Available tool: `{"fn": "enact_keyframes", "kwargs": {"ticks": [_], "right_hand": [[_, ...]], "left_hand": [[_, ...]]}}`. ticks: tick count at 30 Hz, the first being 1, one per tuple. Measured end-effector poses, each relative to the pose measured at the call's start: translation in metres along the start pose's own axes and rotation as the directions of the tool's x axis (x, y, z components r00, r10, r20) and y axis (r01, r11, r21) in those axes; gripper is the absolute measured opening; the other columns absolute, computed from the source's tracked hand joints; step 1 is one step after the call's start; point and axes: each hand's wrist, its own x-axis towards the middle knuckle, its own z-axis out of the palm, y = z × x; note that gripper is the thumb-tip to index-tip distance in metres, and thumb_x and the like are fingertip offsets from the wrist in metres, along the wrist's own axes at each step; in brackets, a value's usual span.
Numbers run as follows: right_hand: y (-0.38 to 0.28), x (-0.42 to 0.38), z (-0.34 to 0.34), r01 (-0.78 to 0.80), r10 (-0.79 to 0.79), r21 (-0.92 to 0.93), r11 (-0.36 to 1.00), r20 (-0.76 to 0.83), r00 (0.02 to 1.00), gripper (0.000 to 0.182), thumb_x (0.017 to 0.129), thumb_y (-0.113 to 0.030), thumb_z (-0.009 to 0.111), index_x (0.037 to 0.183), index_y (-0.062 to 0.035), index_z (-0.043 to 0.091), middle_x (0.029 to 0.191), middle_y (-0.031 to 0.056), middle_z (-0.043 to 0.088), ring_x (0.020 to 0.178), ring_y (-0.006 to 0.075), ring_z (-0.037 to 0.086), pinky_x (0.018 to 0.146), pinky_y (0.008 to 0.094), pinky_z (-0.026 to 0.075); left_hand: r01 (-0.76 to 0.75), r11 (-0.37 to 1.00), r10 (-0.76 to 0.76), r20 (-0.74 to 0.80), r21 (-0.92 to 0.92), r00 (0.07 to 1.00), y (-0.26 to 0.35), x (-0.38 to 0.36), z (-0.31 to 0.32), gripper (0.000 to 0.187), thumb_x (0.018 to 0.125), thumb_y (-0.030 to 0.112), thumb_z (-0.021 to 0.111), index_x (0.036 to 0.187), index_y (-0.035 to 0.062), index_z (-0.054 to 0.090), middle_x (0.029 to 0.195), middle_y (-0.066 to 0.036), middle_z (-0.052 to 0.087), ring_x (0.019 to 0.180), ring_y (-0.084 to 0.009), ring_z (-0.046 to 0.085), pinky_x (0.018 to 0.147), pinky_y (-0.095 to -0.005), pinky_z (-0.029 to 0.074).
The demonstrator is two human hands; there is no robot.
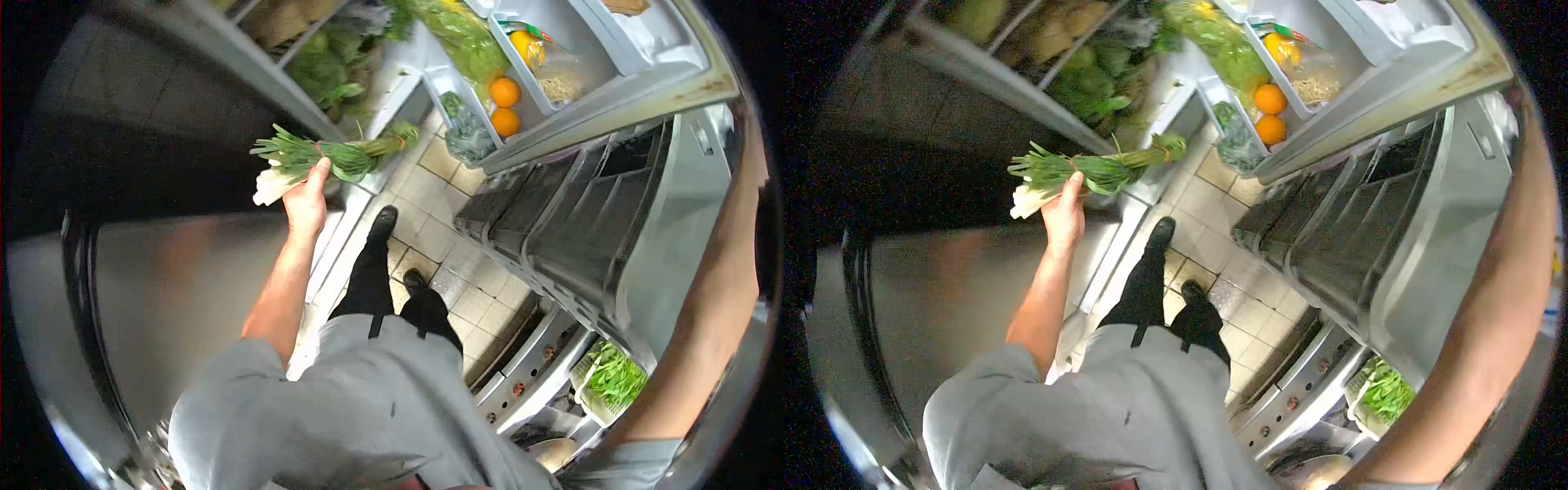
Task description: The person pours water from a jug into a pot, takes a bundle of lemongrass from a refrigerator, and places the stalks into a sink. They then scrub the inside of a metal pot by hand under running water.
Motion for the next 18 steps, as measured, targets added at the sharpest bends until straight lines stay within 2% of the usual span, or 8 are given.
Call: {"fn": "enact_keyframes", "kwargs": {"ticks": [2,5,8,10,12,14,16,18], "right_hand": [[0.000,0.036,-0.005,-0.007,-0.003,0.110,0.994,0.089,0.996,0.050,0.095,-0.041,0.058,0.138,-0.0173,0.063,0.143,0.0136,0.060,0.132,0.0267,0.056,0.109,0.0491,0.043],[-0.050,-0.030,0.051,0.072,-0.070,-0.028,0.997,0.054,0.996,0.056,0.100,-0.048,0.052,0.149,-0.0206,0.053,0.143,0.0068,0.057,0.126,0.0226,0.055,0.109,0.0463,0.042],[-0.051,-0.060,0.081,0.138,-0.117,-0.124,0.983,0.163,0.980,0.047,0.103,-0.037,0.050,0.143,-0.0143,0.056,0.132,0.0096,0.063,0.115,0.0235,0.061,0.101,0.0395,0.047],[-0.070,-0.098,0.118,0.297,-0.252,-0.196,0.934,0.225,0.941,0.043,0.104,-0.029,0.049,0.142,-0.0104,0.055,0.130,0.0128,0.065,0.113,0.0264,0.063,0.098,0.0365,0.049],[-0.068,-0.128,0.177,0.659,-0.646,-0.182,0.730,0.130,0.752,0.049,0.100,-0.024,0.055,0.144,-0.0049,0.051,0.132,0.0245,0.062,0.122,0.0364,0.060,0.107,0.0379,0.043],[-0.125,-0.257,0.227,0.703,-0.693,-0.212,0.679,0.133,0.709,0.052,0.096,-0.018,0.060,0.142,0.0021,0.048,0.140,0.0272,0.056,0.130,0.0395,0.054,0.112,0.0412,0.039],[-0.130,-0.389,0.258,0.654,-0.752,0.373,0.658,0.363,0.550,0.047,0.094,-0.010,0.064,0.139,-0.0019,0.054,0.139,0.0172,0.058,0.131,0.0296,0.054,0.111,0.0394,0.041],[-0.139,-0.506,0.288,0.272,-0.655,0.597,0.755,0.711,0.255,0.042,0.092,-0.011,0.070,0.132,-0.0037,0.062,0.140,0.0136,0.058,0.133,0.0260,0.052,0.112,0.0380,0.041]], "left_hand": [[-0.017,0.993,0.007,-0.080,-0.119,0.997,0.041,-0.044,-0.028,0.038,0.095,0.012,0.071,0.129,0.0046,0.058,0.121,-0.006,0.064,0.110,-0.0183,0.061,0.095,-0.0377,0.052],[0.091,0.955,-0.151,-0.200,-0.282,0.968,0.102,-0.126,-0.054,0.042,0.092,0.022,0.075,0.127,0.0053,0.059,0.116,-0.008,0.065,0.107,-0.0203,0.063,0.092,-0.0411,0.053],[0.016,0.963,-0.088,-0.258,-0.268,0.962,0.115,-0.206,-0.064,0.043,0.093,0.022,0.074,0.129,0.0042,0.058,0.115,-0.007,0.066,0.105,-0.0213,0.065,0.092,-0.0438,0.054],[0.008,0.953,-0.082,-0.232,-0.304,0.969,0.133,-0.271,-0.066,0.043,0.094,0.022,0.071,0.130,0.0031,0.058,0.115,-0.008,0.067,0.103,-0.0219,0.066,0.092,-0.0438,0.055],[-0.043,0.964,-0.033,-0.280,-0.261,0.960,0.145,-0.324,-0.081,0.041,0.095,0.021,0.069,0.131,0.0032,0.058,0.115,-0.009,0.068,0.103,-0.0218,0.067,0.088,-0.0426,0.058],[-0.071,0.972,-0.012,-0.348,-0.225,0.937,0.154,-0.347,-0.100,0.039,0.096,0.019,0.068,0.130,0.0039,0.058,0.114,-0.008,0.068,0.097,-0.0204,0.069,0.082,-0.0390,0.060],[-0.139,0.974,0.056,-0.410,-0.178,0.911,0.164,-0.387,-0.112,0.035,0.097,0.019,0.067,0.127,0.0036,0.058,0.112,-0.007,0.068,0.094,-0.0184,0.070,0.078,-0.0349,0.060],[-0.210,0.970,0.149,-0.386,-0.120,0.910,0.174,-0.430,-0.138,0.035,0.098,0.022,0.066,0.128,0.0041,0.058,0.113,-0.007,0.067,0.097,-0.0174,0.069,0.078,-0.0345,0.060]]}}
